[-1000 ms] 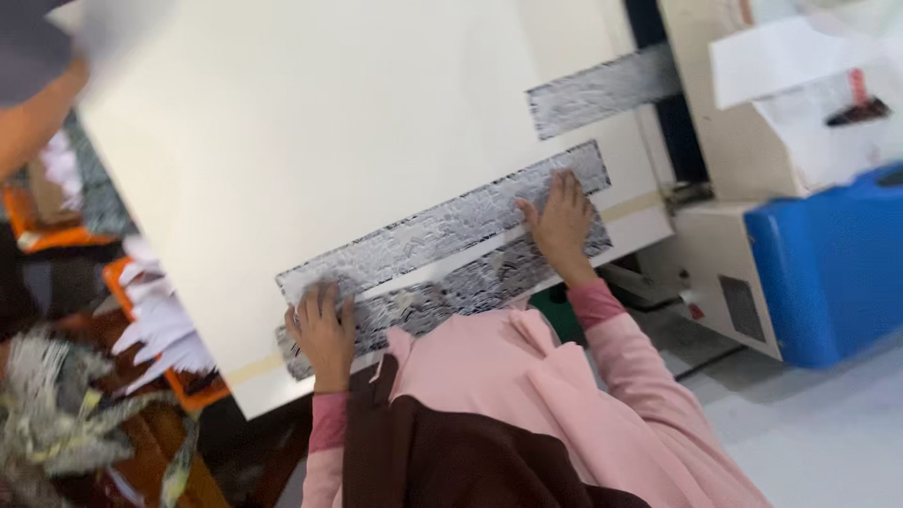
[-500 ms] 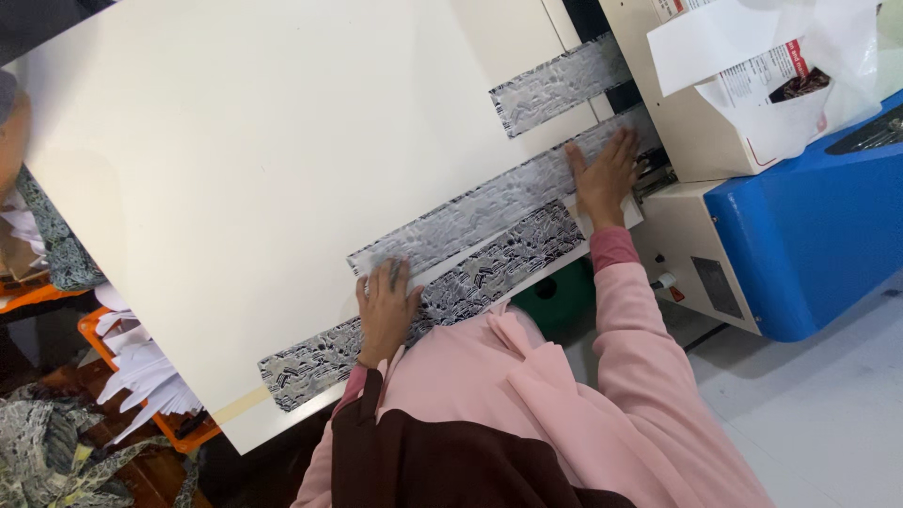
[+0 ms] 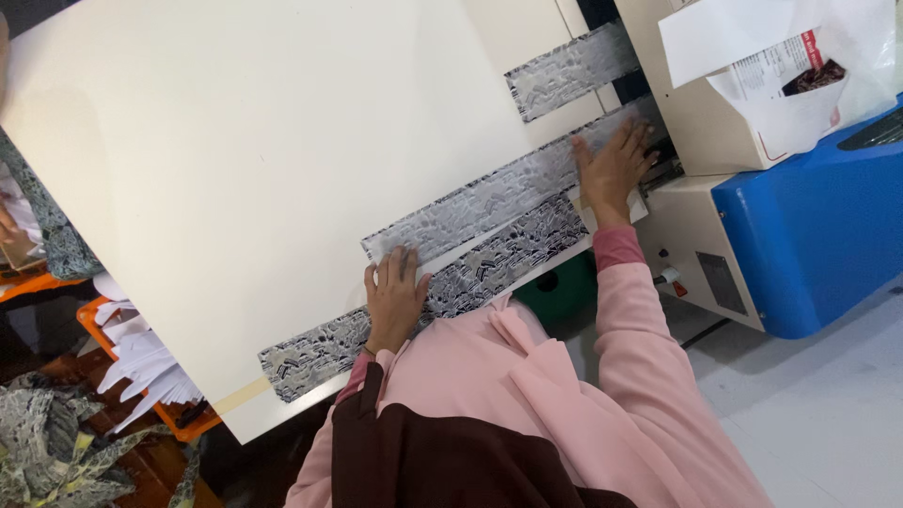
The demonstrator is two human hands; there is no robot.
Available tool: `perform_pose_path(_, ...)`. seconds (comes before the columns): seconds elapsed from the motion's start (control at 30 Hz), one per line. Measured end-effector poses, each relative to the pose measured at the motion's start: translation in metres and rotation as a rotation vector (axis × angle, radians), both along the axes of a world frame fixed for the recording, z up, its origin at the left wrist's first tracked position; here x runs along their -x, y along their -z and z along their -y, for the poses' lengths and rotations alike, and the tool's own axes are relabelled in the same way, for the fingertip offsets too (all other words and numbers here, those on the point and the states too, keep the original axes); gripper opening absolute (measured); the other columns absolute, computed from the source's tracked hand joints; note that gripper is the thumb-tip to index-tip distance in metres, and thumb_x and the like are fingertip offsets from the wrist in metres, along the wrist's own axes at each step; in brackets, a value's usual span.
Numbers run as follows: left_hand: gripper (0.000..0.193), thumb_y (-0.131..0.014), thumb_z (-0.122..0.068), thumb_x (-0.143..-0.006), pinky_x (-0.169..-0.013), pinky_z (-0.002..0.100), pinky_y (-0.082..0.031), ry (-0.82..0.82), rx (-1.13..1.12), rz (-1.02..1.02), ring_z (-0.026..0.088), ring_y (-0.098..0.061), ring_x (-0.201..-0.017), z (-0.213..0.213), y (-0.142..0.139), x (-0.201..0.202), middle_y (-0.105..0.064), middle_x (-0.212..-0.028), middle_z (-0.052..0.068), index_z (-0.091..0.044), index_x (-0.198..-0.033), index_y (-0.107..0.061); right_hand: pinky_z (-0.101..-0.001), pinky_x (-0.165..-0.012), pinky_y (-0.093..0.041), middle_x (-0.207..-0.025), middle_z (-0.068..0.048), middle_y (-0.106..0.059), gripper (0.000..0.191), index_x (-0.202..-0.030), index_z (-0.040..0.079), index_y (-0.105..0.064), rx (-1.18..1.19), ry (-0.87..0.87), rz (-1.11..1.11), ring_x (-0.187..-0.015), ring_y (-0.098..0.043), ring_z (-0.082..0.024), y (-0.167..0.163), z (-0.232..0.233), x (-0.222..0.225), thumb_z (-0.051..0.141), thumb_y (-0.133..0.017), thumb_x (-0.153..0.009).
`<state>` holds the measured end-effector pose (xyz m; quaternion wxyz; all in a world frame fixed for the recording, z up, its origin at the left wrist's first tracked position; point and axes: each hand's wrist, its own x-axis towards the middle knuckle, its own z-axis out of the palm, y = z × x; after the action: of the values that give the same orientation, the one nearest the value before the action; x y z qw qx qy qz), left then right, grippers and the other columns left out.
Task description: The person places patterned paper strips onto a white board, then inserts white paper sheets between them. They repeat this process multiple times, stacking the assembled units on the table. Another person occasionally assists by handing over paper strips.
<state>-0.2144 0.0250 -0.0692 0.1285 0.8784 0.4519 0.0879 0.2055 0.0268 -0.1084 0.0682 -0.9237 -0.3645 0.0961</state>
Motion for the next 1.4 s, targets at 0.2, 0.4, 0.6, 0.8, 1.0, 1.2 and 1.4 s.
perform_pose_path(0.2,0.040,-0.076,-0.034,-0.083,-0.097,0.043,-0.040,0.090,0.301,0.181,0.029,-0.058,-0.108,0.007,0.002,0.003,-0.065,-0.110,0.009,-0.007,-0.112,-0.066,-0.0621,-0.114,-0.028,-0.155,-0.029,-0.042,0.060,-0.152,-0.001,-0.046,-0.201,-0.310,-0.039,-0.145,-0.036,-0.044,-0.011,0.031,0.035,0.031,-0.068,-0.106)
perform_pose_path(0.4,0.016,-0.076,-0.025,-0.085,-0.095,0.042,-0.042,0.142,0.248,0.237,0.026,-0.061,-0.100,0.010,0.012,0.002,-0.065,-0.091,0.003,-0.012,-0.088,-0.068,-0.0456,-0.100,-0.050,-0.122,-0.009,-0.069,0.032,-0.116,0.009,-0.071,-0.323,-0.733,-0.368,-0.115,-0.063,-0.034,-0.045,0.057,0.103,0.015,-0.081,-0.085)
perform_pose_path(0.6,0.016,-0.071,-0.026,-0.092,-0.099,0.041,-0.042,0.397,0.000,0.132,0.023,-0.060,-0.101,0.004,0.008,0.001,-0.066,-0.095,0.004,-0.010,-0.093,-0.069,-0.0517,-0.106,-0.035,-0.139,-0.008,-0.058,0.047,-0.119,0.012,-0.072,-0.211,-1.093,-0.486,-0.128,-0.048,-0.035,-0.060,0.044,0.172,0.023,-0.080,-0.075)
perform_pose_path(0.8,0.018,-0.067,-0.020,-0.089,-0.099,0.040,-0.047,0.401,0.102,0.399,0.022,-0.064,-0.104,-0.001,-0.027,0.017,-0.071,-0.112,0.006,-0.010,-0.103,-0.071,-0.0564,-0.115,-0.029,-0.122,-0.003,-0.065,0.033,-0.101,0.018,-0.076,0.129,-1.184,-0.224,-0.130,-0.050,-0.029,-0.071,0.040,0.156,0.036,-0.083,-0.074)
perform_pose_path(1.0,0.048,-0.084,-0.029,-0.081,-0.066,0.037,-0.055,0.138,0.776,0.431,0.028,-0.071,-0.077,-0.026,-0.058,0.075,-0.072,-0.091,0.017,0.006,-0.110,-0.069,-0.0558,-0.103,-0.036,-0.103,-0.010,-0.073,0.046,-0.101,0.012,-0.077,0.201,-0.968,-0.461,-0.110,-0.063,-0.029,-0.114,0.027,0.060,0.045,-0.085,-0.070)
perform_pose_path(1.2,0.025,-0.078,-0.022,-0.081,-0.075,0.029,-0.064,-0.153,1.328,0.364,0.012,-0.078,-0.083,-0.086,-0.053,0.179,-0.080,-0.095,0.010,-0.003,-0.096,-0.074,-0.0340,-0.072,-0.056,-0.095,-0.007,-0.076,0.035,-0.112,0.009,-0.073,0.102,-0.478,-1.028,-0.077,-0.069,-0.016,-0.100,-0.035,0.010,0.034,-0.073,-0.087)
perform_pose_path(1.4,0.030,-0.082,-0.029,-0.085,-0.054,0.028,-0.042,-0.532,0.886,0.320,0.011,-0.051,-0.059,-0.146,-0.023,0.259,-0.072,-0.081,0.009,-0.002,-0.096,-0.077,-0.0294,-0.071,-0.053,-0.089,-0.007,-0.075,0.027,-0.107,0.003,-0.078,-0.297,-0.351,-0.753,-0.079,-0.069,-0.014,-0.008,-0.103,0.028,0.022,-0.081,-0.088)
